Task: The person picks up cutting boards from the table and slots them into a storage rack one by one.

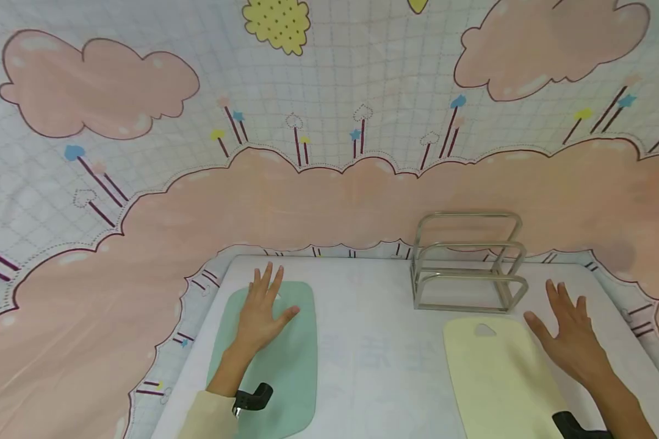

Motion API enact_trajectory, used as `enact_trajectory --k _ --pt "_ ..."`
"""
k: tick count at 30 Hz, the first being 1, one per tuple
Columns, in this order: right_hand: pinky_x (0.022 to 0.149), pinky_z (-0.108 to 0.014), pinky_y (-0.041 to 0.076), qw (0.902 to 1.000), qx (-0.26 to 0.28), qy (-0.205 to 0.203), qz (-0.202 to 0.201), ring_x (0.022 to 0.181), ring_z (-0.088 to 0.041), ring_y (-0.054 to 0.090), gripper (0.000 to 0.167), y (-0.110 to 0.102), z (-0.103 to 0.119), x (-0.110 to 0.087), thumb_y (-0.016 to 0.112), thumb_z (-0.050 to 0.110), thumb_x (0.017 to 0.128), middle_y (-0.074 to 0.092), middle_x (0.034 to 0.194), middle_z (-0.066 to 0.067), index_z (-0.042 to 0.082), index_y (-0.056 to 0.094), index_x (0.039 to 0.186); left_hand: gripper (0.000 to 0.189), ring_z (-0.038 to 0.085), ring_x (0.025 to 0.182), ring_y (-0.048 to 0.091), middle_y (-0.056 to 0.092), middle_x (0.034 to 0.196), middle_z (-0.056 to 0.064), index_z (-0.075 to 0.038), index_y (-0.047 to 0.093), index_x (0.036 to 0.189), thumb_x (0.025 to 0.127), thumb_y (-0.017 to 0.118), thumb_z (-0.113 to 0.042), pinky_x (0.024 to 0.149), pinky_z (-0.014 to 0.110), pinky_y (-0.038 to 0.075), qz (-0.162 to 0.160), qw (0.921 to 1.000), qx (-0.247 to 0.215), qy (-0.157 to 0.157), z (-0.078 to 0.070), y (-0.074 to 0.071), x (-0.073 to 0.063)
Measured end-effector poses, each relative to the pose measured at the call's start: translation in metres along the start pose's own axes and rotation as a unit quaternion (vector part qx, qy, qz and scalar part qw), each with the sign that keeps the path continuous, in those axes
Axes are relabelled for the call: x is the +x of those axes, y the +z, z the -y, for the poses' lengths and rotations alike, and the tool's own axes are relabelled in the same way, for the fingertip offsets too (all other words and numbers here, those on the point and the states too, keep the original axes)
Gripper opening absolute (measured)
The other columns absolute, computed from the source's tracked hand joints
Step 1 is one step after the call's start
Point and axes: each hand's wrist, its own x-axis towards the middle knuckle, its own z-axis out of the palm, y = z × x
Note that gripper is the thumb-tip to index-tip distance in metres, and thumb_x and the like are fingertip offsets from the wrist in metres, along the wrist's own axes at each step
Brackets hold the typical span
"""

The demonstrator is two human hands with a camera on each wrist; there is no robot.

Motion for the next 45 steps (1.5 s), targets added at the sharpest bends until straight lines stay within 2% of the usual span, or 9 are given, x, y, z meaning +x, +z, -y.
enact_trajectory --k 7,14,18,24,31,34,40,43,45 --pt "0.085 -0.083 0.007 0.9977 0.054 0.038 0.017 0.128 -0.062 -0.010 0.072 0.007 0.001 0.001 0.039 0.036 0.102 -0.016 0.153 -0.024 0.019 -0.009 0.153 0.093 0.045 0.140 0.012 0.022 0.155 0.018 -0.007 0.026 0.151 0.087 0.030 -0.075 0.095 0.071 0.030 0.012 0.9948 -0.100 -0.010 -0.033 0.023 0.002" --pt "0.089 -0.076 0.024 0.9929 0.113 0.038 -0.007 0.123 -0.067 0.017 0.069 0.012 0.004 0.009 0.038 0.030 0.104 -0.006 0.154 -0.027 0.019 -0.010 0.153 0.091 0.042 0.141 0.011 0.022 0.155 0.018 -0.003 0.028 0.150 0.089 0.034 -0.071 0.103 0.069 0.020 0.047 0.9826 -0.179 0.020 -0.057 0.047 0.008" --pt "0.094 -0.073 0.021 0.9881 0.148 0.040 -0.015 0.128 -0.062 0.013 0.068 0.015 0.007 0.015 0.036 0.030 0.105 -0.006 0.156 -0.022 0.023 -0.011 0.153 0.086 0.039 0.142 0.011 0.022 0.155 0.018 -0.003 0.028 0.150 0.093 0.038 -0.066 0.101 0.070 0.022 0.040 0.9745 -0.218 0.037 -0.066 0.061 0.016" --pt "0.099 -0.072 0.013 0.9833 0.176 0.036 -0.027 0.134 -0.056 0.006 0.063 0.018 0.009 0.021 0.033 0.030 0.105 -0.004 0.156 -0.021 0.023 -0.007 0.153 0.085 0.033 0.143 0.012 0.019 0.157 0.010 -0.006 0.025 0.151 0.093 0.036 -0.067 0.102 0.068 0.021 0.038 0.9644 -0.261 0.017 -0.076 0.076 0.028" --pt "0.097 -0.075 0.013 0.9783 0.198 0.051 -0.033 0.133 -0.057 0.010 0.059 0.025 0.010 0.023 0.031 0.033 0.105 0.006 0.155 -0.025 0.022 0.002 0.155 0.086 0.030 0.142 0.019 0.021 0.155 0.016 -0.002 0.021 0.151 0.094 0.032 -0.065 0.111 0.055 0.018 0.036 0.9369 -0.348 0.007 -0.094 0.099 0.041" --pt "0.097 -0.074 0.016 0.9759 0.207 0.057 -0.035 0.132 -0.057 0.013 0.059 0.029 0.010 0.025 0.032 0.033 0.105 0.006 0.155 -0.025 0.022 0.002 0.155 0.084 0.031 0.141 0.020 0.022 0.154 0.017 -0.002 0.021 0.151 0.095 0.032 -0.063 0.111 0.053 0.019 0.035 0.9295 -0.367 0.008 -0.102 0.110 0.044" --pt "0.097 -0.074 0.017 0.9723 0.220 0.066 -0.046 0.134 -0.055 0.013 0.059 0.040 0.010 0.031 0.033 0.035 0.105 0.010 0.154 -0.026 0.023 0.004 0.155 0.080 0.039 0.140 0.019 0.020 0.153 0.025 0.007 0.018 0.149 0.100 0.031 -0.054 0.110 0.056 0.021 0.076 0.9150 -0.396 0.000 -0.128 0.108 0.050" --pt "0.096 -0.074 0.020 0.9723 0.215 0.075 -0.055 0.133 -0.055 0.018 0.059 0.043 0.010 0.032 0.033 0.036 0.105 0.015 0.153 -0.029 0.022 0.006 0.155 0.085 0.035 0.140 0.022 0.021 0.154 0.020 0.004 0.018 0.150 0.096 0.025 -0.062 0.110 0.050 0.025 0.095 0.9126 -0.397 -0.013 -0.138 0.119 0.054" --pt "0.096 -0.073 0.021 0.9713 0.215 0.082 -0.060 0.132 -0.055 0.020 0.058 0.042 0.010 0.033 0.032 0.038 0.105 0.016 0.153 -0.028 0.022 0.007 0.155 0.084 0.030 0.139 0.027 0.024 0.155 0.014 0.000 0.019 0.151 0.095 0.024 -0.063 0.109 0.046 0.029 0.104 0.9154 -0.389 -0.015 -0.140 0.136 0.060"
